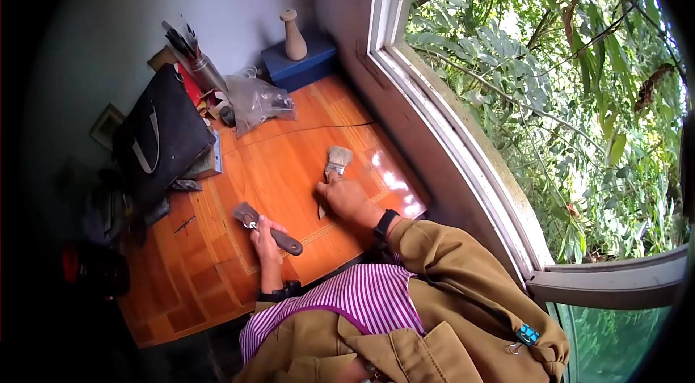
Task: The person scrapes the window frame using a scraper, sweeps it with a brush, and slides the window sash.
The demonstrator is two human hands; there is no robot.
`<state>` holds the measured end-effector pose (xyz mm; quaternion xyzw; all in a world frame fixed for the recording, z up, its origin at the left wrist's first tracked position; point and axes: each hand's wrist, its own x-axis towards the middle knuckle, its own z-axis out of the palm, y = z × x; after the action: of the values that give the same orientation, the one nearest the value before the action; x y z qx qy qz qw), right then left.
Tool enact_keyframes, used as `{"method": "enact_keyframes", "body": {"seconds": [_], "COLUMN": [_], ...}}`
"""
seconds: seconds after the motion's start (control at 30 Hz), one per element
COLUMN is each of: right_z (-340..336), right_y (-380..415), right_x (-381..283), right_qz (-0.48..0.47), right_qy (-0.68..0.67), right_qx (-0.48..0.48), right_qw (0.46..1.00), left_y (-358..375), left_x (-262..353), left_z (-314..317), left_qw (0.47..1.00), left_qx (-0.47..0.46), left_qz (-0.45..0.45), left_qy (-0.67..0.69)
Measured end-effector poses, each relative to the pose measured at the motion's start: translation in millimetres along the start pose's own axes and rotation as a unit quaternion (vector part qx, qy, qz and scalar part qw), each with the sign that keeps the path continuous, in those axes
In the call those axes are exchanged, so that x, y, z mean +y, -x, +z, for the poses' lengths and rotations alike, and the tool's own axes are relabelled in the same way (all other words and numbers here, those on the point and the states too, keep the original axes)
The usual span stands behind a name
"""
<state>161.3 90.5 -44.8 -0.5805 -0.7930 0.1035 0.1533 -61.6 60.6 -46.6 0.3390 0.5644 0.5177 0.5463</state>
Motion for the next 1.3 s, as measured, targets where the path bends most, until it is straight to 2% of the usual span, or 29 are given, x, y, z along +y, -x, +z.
{"method": "enact_keyframes", "body": {"seconds": [0.13, 0.2, 0.23, 0.27, 0.33, 0.37, 0.47, 0.5, 0.53, 0.57, 0.6, 0.67, 0.7, 0.77, 0.9, 1.0, 1.07, 1.13, 1.3], "right_z": [-7.7, -16.1, -42.4, -52.5, -113.9, -123.8, -184.4, -220.7, -243.7, -263.5, -278.7, -280.8, -282.7, -286.0, -255.7, -221.9, -221.6, -242.7, -255.2], "right_y": [-6.2, -9.0, -8.5, -10.7, -8.8, -12.3, -25.0, -22.4, -24.2, -25.1, -28.6, -46.5, -52.3, -64.2, -103.2, -119.0, -112.3, -94.2, -45.5], "right_x": [1.8, 4.9, 2.2, 5.5, -8.1, 3.0, 45.6, 37.6, 41.2, 58.8, 67.0, 108.0, 112.6, 119.4, 158.0, 187.0, 197.1, 186.9, 182.4], "right_qz": [-0.013, -0.041, -0.066, -0.094, -0.038, -0.013, -0.031, 0.036, 0.029, 0.099, 0.114, 0.060, 0.058, 0.007, 0.014, 0.054, 0.047, 0.078, 0.069], "right_qy": [0.043, 0.021, -0.002, -0.041, -0.049, -0.087, -0.205, -0.295, -0.390, -0.367, -0.339, -0.262, -0.266, -0.137, -0.106, -0.168, -0.180, -0.219, -0.189], "right_qx": [-0.038, -0.007, 0.028, 0.126, 0.134, 0.158, 0.244, 0.240, 0.268, 0.250, 0.266, 0.326, 0.322, 0.349, 0.330, 0.294, 0.258, 0.175, 0.138], "right_qw": [0.998, 0.999, 0.997, 0.987, 0.989, 0.983, 0.947, 0.924, 0.880, 0.890, 0.895, 0.906, 0.907, 0.927, 0.938, 0.940, 0.948, 0.957, 0.970], "left_y": [-3.2, -7.6, -10.9, -13.6, -16.7, -17.5, -18.6, -18.4, -18.6, -19.4, -20.1, -20.8, -20.6, -21.5, -18.5, -19.2, -19.6, -17.6, -17.4], "left_x": [-17.2, -22.0, -24.6, -27.7, -32.4, -31.8, -31.6, -32.6, -34.0, -35.5, -36.4, -36.0, -36.3, -37.1, -32.6, -36.8, -39.4, -36.8, -35.7], "left_z": [-7.8, -10.4, -12.1, -12.4, -11.4, -10.5, -8.1, -7.0, -6.2, -6.7, -7.0, -3.9, -2.3, -2.5, 2.6, 3.7, 0.2, -0.6, -1.2], "left_qw": [0.998, 0.997, 0.996, 0.994, 0.993, 0.993, 0.992, 0.991, 0.991, 0.991, 0.992, 0.990, 0.989, 0.988, 0.987, 0.984, 0.984, 0.984, 0.982], "left_qx": [-0.016, -0.010, -0.007, -0.003, 0.017, 0.016, 0.018, 0.019, 0.023, 0.028, 0.034, 0.057, 0.077, 0.080, 0.107, 0.136, 0.137, 0.140, 0.142], "left_qz": [-0.060, -0.072, -0.077, -0.081, -0.092, -0.097, -0.104, -0.103, -0.102, -0.097, -0.093, -0.096, -0.100, -0.102, -0.103, -0.095, -0.096, -0.106, -0.123], "left_qy": [0.025, 0.036, 0.053, 0.070, 0.077, 0.068, 0.074, 0.088, 0.087, 0.086, 0.084, 0.081, 0.079, 0.083, 0.069, 0.063, 0.065, 0.043, -0.001]}}
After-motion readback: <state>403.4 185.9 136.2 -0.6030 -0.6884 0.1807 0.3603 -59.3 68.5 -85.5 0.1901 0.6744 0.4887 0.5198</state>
